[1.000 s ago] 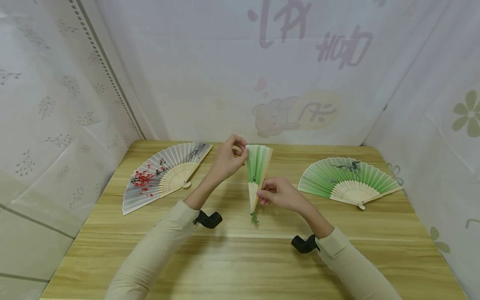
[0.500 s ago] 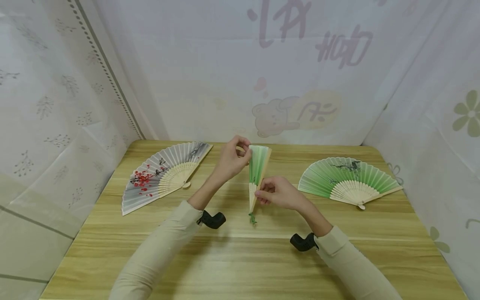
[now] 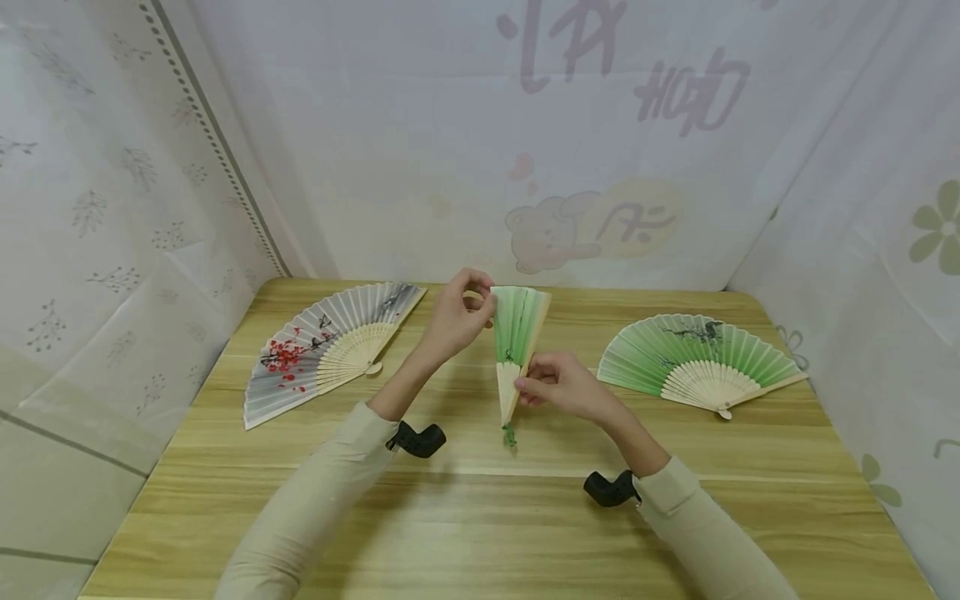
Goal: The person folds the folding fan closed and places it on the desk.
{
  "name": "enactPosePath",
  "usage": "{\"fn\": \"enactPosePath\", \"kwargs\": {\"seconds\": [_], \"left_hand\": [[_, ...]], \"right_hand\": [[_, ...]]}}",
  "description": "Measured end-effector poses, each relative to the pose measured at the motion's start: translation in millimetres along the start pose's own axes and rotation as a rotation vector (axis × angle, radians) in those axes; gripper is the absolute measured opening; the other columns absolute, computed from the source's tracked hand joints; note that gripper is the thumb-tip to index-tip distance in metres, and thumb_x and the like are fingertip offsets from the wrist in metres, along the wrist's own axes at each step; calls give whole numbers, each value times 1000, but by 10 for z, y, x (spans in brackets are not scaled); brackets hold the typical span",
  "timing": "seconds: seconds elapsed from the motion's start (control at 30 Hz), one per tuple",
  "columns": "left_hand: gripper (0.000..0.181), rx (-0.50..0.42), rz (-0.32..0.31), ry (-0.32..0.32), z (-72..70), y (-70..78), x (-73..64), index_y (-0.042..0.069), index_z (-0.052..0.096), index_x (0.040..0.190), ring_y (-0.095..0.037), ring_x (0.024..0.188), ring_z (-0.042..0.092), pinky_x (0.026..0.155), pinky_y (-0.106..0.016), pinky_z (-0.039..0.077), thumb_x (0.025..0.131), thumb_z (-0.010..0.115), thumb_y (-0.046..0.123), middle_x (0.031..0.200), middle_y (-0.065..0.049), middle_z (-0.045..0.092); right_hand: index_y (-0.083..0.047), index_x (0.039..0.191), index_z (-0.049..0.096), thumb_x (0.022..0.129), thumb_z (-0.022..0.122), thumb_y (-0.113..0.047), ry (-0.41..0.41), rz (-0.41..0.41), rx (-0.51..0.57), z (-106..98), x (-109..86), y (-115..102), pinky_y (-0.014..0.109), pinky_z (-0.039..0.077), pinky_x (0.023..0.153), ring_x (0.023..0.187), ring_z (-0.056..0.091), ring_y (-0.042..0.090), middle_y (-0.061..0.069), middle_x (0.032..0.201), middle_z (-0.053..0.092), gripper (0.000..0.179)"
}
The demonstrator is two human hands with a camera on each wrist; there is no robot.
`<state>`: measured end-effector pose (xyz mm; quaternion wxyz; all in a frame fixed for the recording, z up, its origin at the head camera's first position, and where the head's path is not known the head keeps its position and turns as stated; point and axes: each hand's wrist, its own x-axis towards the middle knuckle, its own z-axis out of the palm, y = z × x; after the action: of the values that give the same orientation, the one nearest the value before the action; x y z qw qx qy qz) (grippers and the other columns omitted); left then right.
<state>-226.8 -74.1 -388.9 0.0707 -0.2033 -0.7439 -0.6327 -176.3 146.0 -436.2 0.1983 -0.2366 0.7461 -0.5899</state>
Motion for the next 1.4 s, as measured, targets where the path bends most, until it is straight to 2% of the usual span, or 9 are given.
{"fn": "enactPosePath", "kwargs": {"seconds": [0.17,0.3,0.43,0.6,0.87,1.07,1.17,1.27,1.4], "left_hand": [[12,-7,-12,2,-14,18,-2,-5,56,108,-28,71,67,60,-33,58,96,56,-7,92,-15,57],[13,-26,-20,2,-40,3,1,-6,56,109,-29,72,66,61,-41,59,96,56,-7,92,-15,56],[12,-38,-33,8,-64,-16,-8,-6,55,108,-33,72,66,61,-46,59,97,56,-7,93,-15,56],[13,-36,-55,9,-45,-30,-24,-7,55,110,-41,77,67,61,-42,60,97,57,-5,95,-16,57],[12,-49,-58,-28,6,-47,-32,-5,56,110,-29,76,69,66,-55,59,98,55,-5,96,-16,57],[15,-55,-65,-103,-39,-52,-57,-3,54,118,-40,82,69,64,-41,60,104,55,3,102,-17,56],[21,-47,-79,-131,-54,-55,-73,-3,52,121,-43,82,67,64,-41,60,102,60,4,103,-17,56],[26,-40,-74,-135,-56,-67,-76,-4,52,121,-45,81,67,65,-44,59,98,63,-2,103,-16,56],[26,-25,-54,-117,-55,-91,-71,-5,53,120,-41,78,68,63,-39,59,96,63,-7,101,-15,56]], "right_hand": [[9,99,67,100,64,0,-4,-2,59,10,2,20,61,55,76,85,65,55,20,84,69,10],[10,99,68,100,64,-1,-5,-14,65,14,-7,15,62,55,77,85,64,56,21,85,69,11],[8,97,68,100,64,-2,-2,-31,38,16,-14,13,60,55,76,83,65,54,20,84,69,11],[4,91,69,100,66,-5,-18,-62,-19,23,-12,-1,59,56,73,80,66,52,20,83,70,13],[1,88,69,100,66,-7,-44,-74,-103,39,16,-12,59,56,70,75,67,49,21,80,70,15],[3,89,69,100,66,-6,-51,-33,-85,43,10,-20,59,56,72,77,66,52,17,79,70,14],[3,90,69,100,66,-5,-53,-17,-71,50,9,-15,60,56,73,79,66,53,15,79,70,14],[3,91,69,100,66,-6,-48,-8,-65,63,3,-11,60,56,73,80,66,53,13,79,70,14],[3,89,69,100,67,-7,-30,-8,-70,79,-13,-5,58,56,74,80,66,50,12,80,70,14]]}}
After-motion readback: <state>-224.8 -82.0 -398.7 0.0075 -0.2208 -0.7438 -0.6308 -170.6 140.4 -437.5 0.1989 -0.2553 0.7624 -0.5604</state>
